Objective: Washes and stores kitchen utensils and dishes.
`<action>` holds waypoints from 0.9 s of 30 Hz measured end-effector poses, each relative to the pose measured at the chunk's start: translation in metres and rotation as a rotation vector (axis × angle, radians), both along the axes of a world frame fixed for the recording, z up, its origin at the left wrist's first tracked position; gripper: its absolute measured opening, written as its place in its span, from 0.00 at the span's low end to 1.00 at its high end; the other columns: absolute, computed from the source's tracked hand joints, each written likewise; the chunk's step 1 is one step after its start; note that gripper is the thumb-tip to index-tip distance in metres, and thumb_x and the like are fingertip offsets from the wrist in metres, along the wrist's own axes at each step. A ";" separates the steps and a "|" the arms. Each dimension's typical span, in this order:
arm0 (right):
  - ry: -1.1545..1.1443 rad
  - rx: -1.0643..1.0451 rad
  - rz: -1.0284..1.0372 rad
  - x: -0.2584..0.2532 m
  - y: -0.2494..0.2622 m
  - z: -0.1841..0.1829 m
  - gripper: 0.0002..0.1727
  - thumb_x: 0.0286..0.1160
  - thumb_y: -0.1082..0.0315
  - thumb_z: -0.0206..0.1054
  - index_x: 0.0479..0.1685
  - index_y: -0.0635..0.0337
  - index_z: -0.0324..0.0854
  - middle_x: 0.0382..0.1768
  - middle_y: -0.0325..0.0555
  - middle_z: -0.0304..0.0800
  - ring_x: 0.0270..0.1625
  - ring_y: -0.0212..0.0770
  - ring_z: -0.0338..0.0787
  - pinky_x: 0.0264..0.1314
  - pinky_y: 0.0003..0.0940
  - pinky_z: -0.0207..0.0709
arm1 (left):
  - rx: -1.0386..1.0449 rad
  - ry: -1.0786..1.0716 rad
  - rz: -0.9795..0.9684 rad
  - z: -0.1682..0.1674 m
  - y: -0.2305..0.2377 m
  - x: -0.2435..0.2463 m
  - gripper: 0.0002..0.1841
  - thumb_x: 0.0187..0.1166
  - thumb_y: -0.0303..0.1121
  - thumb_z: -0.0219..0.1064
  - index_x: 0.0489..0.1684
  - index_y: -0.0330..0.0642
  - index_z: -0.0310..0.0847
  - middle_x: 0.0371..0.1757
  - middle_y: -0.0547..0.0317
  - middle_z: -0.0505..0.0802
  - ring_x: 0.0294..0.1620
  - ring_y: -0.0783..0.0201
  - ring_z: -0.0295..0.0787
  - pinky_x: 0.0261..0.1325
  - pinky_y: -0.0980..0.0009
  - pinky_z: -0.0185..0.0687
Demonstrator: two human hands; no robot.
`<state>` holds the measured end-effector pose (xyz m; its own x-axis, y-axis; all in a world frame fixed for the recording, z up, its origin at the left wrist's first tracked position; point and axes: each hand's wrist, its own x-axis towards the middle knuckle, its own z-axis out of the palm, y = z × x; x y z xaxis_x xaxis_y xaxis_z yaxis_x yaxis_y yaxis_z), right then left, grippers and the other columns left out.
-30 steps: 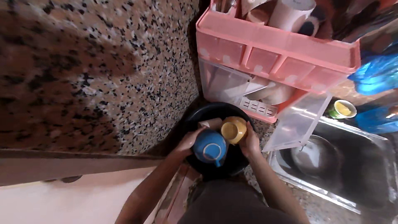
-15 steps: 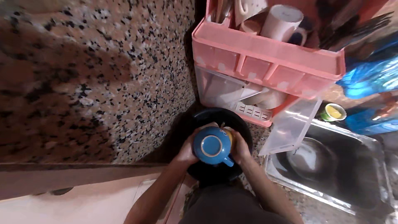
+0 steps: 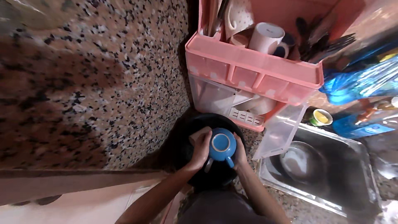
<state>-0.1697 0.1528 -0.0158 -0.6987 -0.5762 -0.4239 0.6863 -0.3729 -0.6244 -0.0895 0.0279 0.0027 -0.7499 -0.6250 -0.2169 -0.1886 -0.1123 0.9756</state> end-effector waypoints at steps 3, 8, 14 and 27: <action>0.000 0.030 -0.026 -0.006 0.003 0.007 0.29 0.94 0.47 0.39 0.66 0.60 0.76 0.50 0.52 0.91 0.53 0.43 0.93 0.55 0.43 0.89 | -0.149 -0.037 -0.030 0.001 0.003 -0.009 0.23 0.91 0.46 0.55 0.66 0.34 0.81 0.68 0.41 0.85 0.74 0.54 0.78 0.79 0.55 0.71; -0.014 -0.064 -0.176 -0.020 0.014 0.010 0.29 0.96 0.48 0.35 0.68 0.56 0.75 0.52 0.49 0.92 0.55 0.41 0.93 0.57 0.42 0.88 | -0.521 0.017 -0.228 0.023 -0.001 -0.040 0.30 0.87 0.53 0.56 0.72 0.36 0.80 0.80 0.36 0.75 0.83 0.40 0.66 0.83 0.41 0.60; 0.118 -0.217 -0.339 -0.037 0.034 0.011 0.26 0.94 0.50 0.38 0.59 0.55 0.79 0.48 0.46 0.94 0.52 0.38 0.94 0.54 0.40 0.90 | -1.024 0.171 0.003 0.035 -0.034 -0.104 0.30 0.74 0.48 0.73 0.69 0.36 0.79 0.75 0.36 0.81 0.77 0.37 0.75 0.70 0.37 0.71; 0.122 -0.145 -0.428 -0.052 0.093 0.011 0.32 0.92 0.42 0.31 0.63 0.51 0.78 0.49 0.45 0.93 0.51 0.40 0.94 0.52 0.42 0.90 | -0.905 -1.017 -0.307 0.005 -0.064 -0.012 0.30 0.87 0.35 0.61 0.89 0.45 0.60 0.71 0.26 0.82 0.65 0.26 0.84 0.61 0.33 0.80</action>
